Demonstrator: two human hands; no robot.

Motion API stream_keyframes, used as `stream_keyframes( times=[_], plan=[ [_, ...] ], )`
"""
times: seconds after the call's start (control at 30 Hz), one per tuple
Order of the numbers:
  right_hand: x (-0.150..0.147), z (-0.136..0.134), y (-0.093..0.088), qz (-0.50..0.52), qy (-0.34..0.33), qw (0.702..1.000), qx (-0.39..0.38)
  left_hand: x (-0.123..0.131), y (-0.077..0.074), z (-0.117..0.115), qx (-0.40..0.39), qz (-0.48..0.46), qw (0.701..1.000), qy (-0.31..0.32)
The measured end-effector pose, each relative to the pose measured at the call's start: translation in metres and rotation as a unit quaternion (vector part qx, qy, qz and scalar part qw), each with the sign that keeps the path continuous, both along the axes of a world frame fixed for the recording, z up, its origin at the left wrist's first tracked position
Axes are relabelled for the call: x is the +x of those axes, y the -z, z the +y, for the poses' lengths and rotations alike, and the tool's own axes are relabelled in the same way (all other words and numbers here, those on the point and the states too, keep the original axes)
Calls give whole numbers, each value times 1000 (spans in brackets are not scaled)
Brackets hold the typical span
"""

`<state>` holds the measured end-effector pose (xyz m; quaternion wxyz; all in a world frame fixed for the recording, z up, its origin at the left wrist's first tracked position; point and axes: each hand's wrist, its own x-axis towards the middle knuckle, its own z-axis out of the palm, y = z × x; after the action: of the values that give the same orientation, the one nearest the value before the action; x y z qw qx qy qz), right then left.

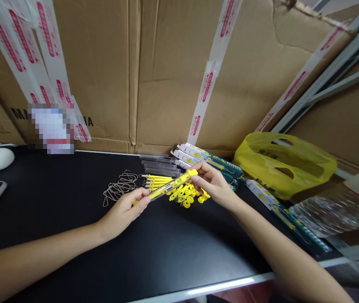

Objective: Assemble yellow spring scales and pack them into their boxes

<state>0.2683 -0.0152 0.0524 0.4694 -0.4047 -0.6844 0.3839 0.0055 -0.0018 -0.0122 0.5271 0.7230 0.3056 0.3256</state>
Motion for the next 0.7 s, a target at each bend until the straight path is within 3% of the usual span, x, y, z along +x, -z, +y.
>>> stream_keyframes(
  times=[0.2,0.37,0.7],
  plan=[
    [-1,-2,1,11,2,1000,-6,2,1,2,-55,-48,997,-23],
    [-3,-3,3,18,15,1000,-5,3,-4,6,-52,-79,992,-87],
    [-4,-2,7,33,10,999,-7,2,-6,6,-53,-80,988,-119]
  ],
)
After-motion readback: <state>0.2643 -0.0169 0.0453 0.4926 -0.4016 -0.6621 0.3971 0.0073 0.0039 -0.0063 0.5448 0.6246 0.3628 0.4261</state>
